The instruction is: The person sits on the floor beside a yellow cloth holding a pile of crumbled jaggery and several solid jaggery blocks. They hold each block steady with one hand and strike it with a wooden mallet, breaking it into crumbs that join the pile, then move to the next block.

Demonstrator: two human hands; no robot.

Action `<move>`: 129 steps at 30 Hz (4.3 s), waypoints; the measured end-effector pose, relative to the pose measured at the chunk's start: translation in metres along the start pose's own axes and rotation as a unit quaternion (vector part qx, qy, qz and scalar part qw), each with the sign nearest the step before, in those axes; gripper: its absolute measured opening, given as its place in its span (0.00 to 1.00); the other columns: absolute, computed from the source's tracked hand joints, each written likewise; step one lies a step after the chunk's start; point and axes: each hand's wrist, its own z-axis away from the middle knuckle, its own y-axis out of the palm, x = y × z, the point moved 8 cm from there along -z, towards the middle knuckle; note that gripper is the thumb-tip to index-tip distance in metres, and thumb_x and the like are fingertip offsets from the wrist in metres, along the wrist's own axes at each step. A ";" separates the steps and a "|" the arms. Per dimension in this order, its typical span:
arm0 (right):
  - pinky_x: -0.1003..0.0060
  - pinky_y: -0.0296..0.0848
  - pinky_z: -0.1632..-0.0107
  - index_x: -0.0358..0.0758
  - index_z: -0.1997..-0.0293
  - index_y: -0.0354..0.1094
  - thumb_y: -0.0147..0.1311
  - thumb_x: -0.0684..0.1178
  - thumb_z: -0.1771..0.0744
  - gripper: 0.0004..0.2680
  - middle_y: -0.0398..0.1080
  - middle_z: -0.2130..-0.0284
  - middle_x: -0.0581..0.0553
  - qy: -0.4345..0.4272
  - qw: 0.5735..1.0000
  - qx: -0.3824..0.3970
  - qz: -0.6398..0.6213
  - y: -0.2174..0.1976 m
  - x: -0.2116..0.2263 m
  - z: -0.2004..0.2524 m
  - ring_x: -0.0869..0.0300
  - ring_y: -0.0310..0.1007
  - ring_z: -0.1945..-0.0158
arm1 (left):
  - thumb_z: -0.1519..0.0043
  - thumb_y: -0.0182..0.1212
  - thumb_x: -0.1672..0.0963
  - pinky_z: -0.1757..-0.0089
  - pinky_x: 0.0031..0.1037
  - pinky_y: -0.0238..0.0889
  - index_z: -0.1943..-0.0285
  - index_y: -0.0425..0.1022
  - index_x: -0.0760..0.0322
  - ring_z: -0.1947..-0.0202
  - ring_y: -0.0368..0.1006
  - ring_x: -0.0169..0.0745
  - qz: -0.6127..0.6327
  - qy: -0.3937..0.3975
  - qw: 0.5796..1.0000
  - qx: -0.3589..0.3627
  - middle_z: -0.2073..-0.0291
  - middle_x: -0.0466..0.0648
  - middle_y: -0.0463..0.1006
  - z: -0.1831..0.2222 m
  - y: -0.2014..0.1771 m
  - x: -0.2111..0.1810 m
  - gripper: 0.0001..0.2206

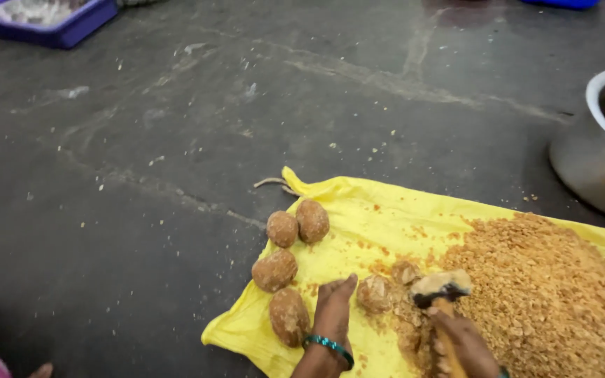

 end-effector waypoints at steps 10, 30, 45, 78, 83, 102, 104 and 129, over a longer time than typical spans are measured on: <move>0.63 0.66 0.86 0.34 0.40 0.62 0.54 0.50 0.31 0.15 0.65 0.81 0.46 -0.099 0.988 0.073 -0.093 -0.013 0.001 0.027 0.60 0.65 0.85 | 0.38 0.64 0.47 0.45 0.40 0.62 0.42 0.63 0.61 0.50 0.66 0.43 -0.004 0.008 1.000 0.001 0.51 0.51 0.72 -0.062 0.012 0.089 0.24; 0.61 0.60 0.88 0.39 0.53 0.63 0.50 0.50 0.31 0.08 0.61 0.86 0.44 -0.011 0.993 0.101 -0.053 0.046 -0.017 0.038 0.58 0.59 0.89 | 0.42 0.56 0.38 0.31 0.52 0.33 0.23 0.57 0.46 0.30 0.53 0.51 0.116 -0.087 0.987 0.064 0.25 0.52 0.57 -0.002 0.026 0.042 0.38; 0.64 0.66 0.63 0.34 0.32 0.54 0.60 0.54 0.30 0.23 0.66 0.56 0.52 -0.174 0.968 -0.005 0.180 -0.060 -0.092 -0.068 0.68 0.68 0.59 | 0.36 0.58 0.45 0.37 0.41 0.48 0.34 0.64 0.65 0.42 0.61 0.40 0.021 0.003 0.997 0.072 0.42 0.46 0.67 -0.031 -0.001 0.021 0.28; 0.66 0.62 0.84 0.43 0.54 0.60 0.49 0.55 0.31 0.09 0.59 0.82 0.51 -0.062 0.946 0.199 -0.249 -0.098 -0.039 -0.008 0.64 0.60 0.84 | 0.41 0.63 0.56 0.51 0.31 0.64 0.60 0.73 0.66 0.59 0.70 0.35 0.057 0.168 0.978 0.108 0.62 0.43 0.77 -0.025 -0.019 -0.010 0.09; 0.59 0.65 0.85 0.47 0.53 0.59 0.51 0.57 0.25 0.09 0.58 0.82 0.50 -0.125 0.956 0.193 -0.181 -0.085 -0.016 0.027 0.61 0.60 0.85 | 0.37 0.62 0.53 0.53 0.30 0.65 0.59 0.72 0.67 0.59 0.71 0.36 0.102 0.200 0.968 0.109 0.64 0.46 0.77 -0.014 -0.007 -0.026 0.12; 0.60 0.57 0.86 0.38 0.57 0.60 0.50 0.59 0.31 0.13 0.59 0.84 0.46 0.010 0.998 0.004 -0.065 -0.019 -0.019 0.059 0.57 0.54 0.87 | 0.39 0.61 0.54 0.57 0.21 0.71 0.56 0.77 0.67 0.62 0.77 0.32 0.083 0.222 0.968 0.085 0.64 0.45 0.81 0.046 -0.069 0.014 0.11; 0.60 0.61 0.88 0.35 0.63 0.55 0.49 0.58 0.31 0.14 0.58 0.85 0.47 -0.038 0.992 0.075 -0.092 -0.041 -0.041 0.006 0.58 0.55 0.89 | 0.39 0.63 0.52 0.66 0.24 0.53 0.52 0.78 0.62 0.67 0.69 0.32 -0.081 0.068 0.992 0.073 0.65 0.44 0.79 0.029 -0.075 0.051 0.13; 0.62 0.59 0.91 0.40 0.59 0.60 0.45 0.57 0.32 0.10 0.58 0.90 0.49 -0.151 0.959 0.128 -0.205 -0.006 0.030 0.103 0.60 0.54 0.93 | 0.34 0.50 0.53 0.41 0.82 0.23 0.41 0.72 0.54 0.27 0.42 0.72 -0.751 0.462 0.428 0.199 0.27 0.58 0.50 -0.004 0.029 0.177 0.14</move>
